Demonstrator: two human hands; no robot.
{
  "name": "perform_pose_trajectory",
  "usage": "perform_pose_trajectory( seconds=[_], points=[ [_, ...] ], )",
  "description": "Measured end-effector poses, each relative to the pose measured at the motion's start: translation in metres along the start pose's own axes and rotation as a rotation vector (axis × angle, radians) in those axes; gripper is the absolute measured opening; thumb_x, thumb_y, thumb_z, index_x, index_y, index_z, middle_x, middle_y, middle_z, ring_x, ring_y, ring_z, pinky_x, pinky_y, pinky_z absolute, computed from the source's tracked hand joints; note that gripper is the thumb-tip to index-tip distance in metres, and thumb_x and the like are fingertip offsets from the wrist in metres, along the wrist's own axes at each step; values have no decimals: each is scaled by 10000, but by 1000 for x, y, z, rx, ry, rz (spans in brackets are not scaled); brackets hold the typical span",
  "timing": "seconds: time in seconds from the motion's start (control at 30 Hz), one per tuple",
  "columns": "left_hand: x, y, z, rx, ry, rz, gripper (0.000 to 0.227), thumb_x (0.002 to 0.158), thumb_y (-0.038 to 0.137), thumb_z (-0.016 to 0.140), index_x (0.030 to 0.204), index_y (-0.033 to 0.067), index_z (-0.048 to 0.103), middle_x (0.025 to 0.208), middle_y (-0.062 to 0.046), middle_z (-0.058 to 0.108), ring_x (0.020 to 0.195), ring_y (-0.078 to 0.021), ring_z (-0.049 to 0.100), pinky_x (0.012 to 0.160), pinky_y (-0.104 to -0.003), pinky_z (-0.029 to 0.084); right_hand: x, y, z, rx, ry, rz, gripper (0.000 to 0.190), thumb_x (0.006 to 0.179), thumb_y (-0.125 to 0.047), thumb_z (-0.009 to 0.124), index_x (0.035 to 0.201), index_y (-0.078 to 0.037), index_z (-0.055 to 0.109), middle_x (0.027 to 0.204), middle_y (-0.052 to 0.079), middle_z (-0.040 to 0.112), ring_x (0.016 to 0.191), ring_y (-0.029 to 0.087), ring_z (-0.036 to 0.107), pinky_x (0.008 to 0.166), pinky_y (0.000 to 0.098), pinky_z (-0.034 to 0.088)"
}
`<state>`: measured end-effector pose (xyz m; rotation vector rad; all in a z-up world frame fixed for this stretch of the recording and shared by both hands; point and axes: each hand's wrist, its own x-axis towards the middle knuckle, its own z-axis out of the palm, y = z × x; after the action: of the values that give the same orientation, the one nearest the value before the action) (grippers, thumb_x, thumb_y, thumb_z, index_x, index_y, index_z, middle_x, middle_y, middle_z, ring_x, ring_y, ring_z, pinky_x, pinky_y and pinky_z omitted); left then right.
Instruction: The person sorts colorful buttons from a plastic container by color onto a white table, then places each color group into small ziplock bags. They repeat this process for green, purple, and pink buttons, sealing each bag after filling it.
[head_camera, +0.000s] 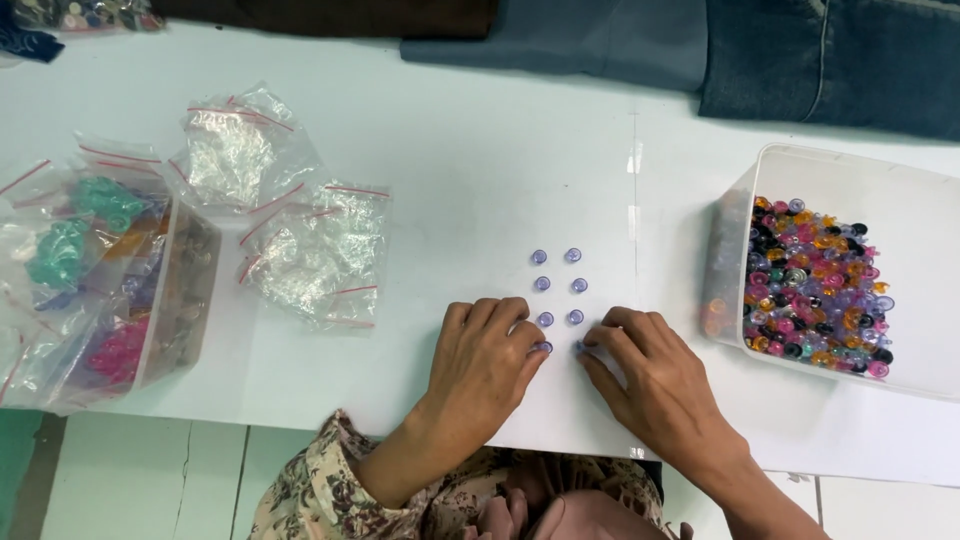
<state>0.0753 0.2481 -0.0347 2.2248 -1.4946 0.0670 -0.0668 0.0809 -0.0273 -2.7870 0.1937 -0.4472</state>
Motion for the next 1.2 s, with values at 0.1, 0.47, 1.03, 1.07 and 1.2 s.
perform_pose_trajectory(
  seconds=[0.1, 0.47, 1.03, 1.07, 1.2],
  points=[
    [0, 1, -1, 8, -27, -6, 194, 873, 270, 776, 1017, 145, 742, 1113, -29, 637, 980, -236, 584, 826, -406, 385, 0, 2, -2, 13, 0, 1, 223, 920, -212, 758, 1076, -77, 674, 1075, 100, 639, 883, 278, 633, 694, 386, 535],
    [40, 37, -41, -156, 51, 89, 203, 948, 250, 701, 1115, 134, 711, 1172, -72, 673, 1021, -262, 638, 848, -421, 414, -18, 1, -80, 181, 84, -79, 220, 897, -119, 758, 1091, -53, 680, 1043, 117, 665, 838, 225, 640, 724, 342, 557],
    [194, 144, 54, 445, -185, 312, 195, 779, 148, 760, 686, 310, 703, 967, 20, 624, 941, -220, 519, 824, -382, 361, -6, 130, -115, -279, -486, 538, 196, 935, -351, 638, 1022, -311, 809, 1054, -75, 700, 970, 211, 687, 721, 418, 559],
    [199, 146, 61, 472, -182, 311, 179, 828, 176, 719, 719, 318, 713, 987, 20, 635, 952, -222, 528, 843, -389, 360, -4, 133, -113, -270, -468, 510, 188, 958, -319, 613, 1018, -289, 789, 1053, -57, 709, 911, 255, 687, 679, 441, 546],
    [215, 149, 78, 536, -253, 311, 183, 906, 243, 662, 780, 361, 721, 988, 36, 655, 970, -214, 539, 894, -405, 346, -1, 135, -109, -279, -429, 473, 200, 958, -327, 613, 1085, -263, 754, 1092, -11, 705, 934, 315, 694, 679, 493, 551]
  ],
)
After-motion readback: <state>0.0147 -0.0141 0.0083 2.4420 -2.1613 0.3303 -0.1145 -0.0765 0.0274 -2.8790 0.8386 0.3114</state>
